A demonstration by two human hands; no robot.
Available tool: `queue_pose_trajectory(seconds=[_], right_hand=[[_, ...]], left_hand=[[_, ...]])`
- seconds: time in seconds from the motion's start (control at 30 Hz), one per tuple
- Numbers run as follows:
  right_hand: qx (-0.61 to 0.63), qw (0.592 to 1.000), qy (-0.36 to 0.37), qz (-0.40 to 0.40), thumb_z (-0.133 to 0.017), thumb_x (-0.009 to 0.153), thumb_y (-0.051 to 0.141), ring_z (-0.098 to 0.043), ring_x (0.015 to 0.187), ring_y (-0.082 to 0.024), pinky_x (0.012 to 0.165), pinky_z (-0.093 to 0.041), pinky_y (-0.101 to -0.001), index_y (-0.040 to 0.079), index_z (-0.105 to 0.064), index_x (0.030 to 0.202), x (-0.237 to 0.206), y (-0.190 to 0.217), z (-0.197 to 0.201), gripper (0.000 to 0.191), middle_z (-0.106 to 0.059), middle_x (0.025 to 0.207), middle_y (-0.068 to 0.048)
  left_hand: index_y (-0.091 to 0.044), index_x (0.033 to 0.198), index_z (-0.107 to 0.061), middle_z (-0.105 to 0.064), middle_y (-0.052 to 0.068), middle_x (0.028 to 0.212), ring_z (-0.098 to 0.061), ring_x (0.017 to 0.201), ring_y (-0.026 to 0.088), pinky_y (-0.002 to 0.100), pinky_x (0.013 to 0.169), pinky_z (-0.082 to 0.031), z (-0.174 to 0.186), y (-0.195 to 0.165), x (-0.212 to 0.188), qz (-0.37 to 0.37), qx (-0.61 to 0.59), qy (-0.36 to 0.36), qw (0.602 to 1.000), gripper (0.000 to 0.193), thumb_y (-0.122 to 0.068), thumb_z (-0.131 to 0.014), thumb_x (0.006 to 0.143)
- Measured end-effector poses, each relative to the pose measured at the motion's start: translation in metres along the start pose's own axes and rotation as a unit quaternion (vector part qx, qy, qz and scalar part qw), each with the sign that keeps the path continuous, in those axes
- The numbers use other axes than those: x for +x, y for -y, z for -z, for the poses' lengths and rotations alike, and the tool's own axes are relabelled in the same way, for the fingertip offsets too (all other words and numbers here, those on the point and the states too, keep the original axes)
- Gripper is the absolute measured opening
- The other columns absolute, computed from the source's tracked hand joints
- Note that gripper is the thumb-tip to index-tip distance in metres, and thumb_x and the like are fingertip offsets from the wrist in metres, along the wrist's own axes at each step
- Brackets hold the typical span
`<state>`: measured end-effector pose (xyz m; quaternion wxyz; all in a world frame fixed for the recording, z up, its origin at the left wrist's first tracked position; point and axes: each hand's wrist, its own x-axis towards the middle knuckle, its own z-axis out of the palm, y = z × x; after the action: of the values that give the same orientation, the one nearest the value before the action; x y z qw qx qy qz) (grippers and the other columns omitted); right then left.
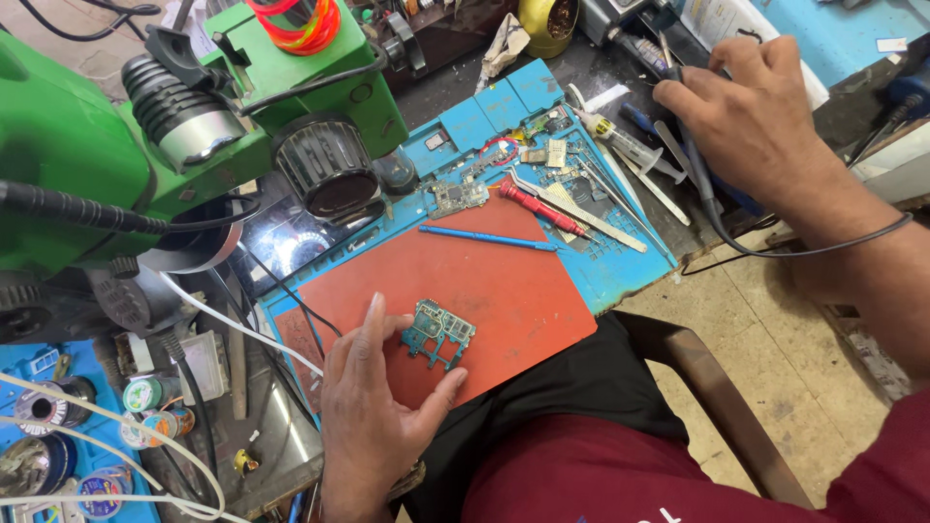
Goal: The person solders a small green circuit board using a soldering iron and solder wire. They hold the board steady with one hand while applying heat and solder with the other, occasionally cleaning the iron tip on a sponge.
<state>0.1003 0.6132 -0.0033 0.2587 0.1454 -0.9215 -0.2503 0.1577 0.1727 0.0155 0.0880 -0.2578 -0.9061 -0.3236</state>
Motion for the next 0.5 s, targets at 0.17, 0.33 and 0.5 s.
queue_pose_trajectory(seconds=[0.17,0.33,0.5], right_hand=[[0.091,0.996,-0.013,0.001,-0.070,0.095,0.018,-0.063,0.120,-0.027,0.094,-0.049,-0.0423,0.015,-0.076,0.108,0.004,-0.006,0.009,0.015,-0.077,0.114,-0.004],[0.212,0.973,-0.090,-0.029,-0.065,0.102,0.002,-0.073,0.108,-0.031,0.088,-0.062,-0.0400,0.005,-0.066,0.110,0.000,-0.003,0.011,0.009,-0.074,0.117,-0.015],[0.208,0.959,-0.176,-0.083,-0.067,0.106,-0.001,-0.076,0.085,-0.029,0.069,-0.061,-0.0358,0.003,-0.064,0.108,-0.010,0.003,0.008,0.005,-0.075,0.102,-0.019]], left_hand=[[0.003,0.149,-0.037,-0.066,0.010,0.121,-0.061,0.110,0.030,0.043,0.095,-0.050,0.000,-0.001,0.000,-0.004,0.002,-0.006,1.000,0.102,-0.030,-0.091,0.070],[0.003,0.149,-0.037,-0.066,0.010,0.120,-0.061,0.110,0.030,0.043,0.094,-0.050,0.000,-0.001,0.000,-0.004,0.000,-0.006,1.000,0.101,-0.029,-0.091,0.070],[0.003,0.149,-0.038,-0.068,0.010,0.118,-0.063,0.107,0.029,0.041,0.092,-0.053,-0.002,-0.002,0.001,0.001,-0.005,-0.011,1.000,0.101,-0.029,-0.092,0.069]])
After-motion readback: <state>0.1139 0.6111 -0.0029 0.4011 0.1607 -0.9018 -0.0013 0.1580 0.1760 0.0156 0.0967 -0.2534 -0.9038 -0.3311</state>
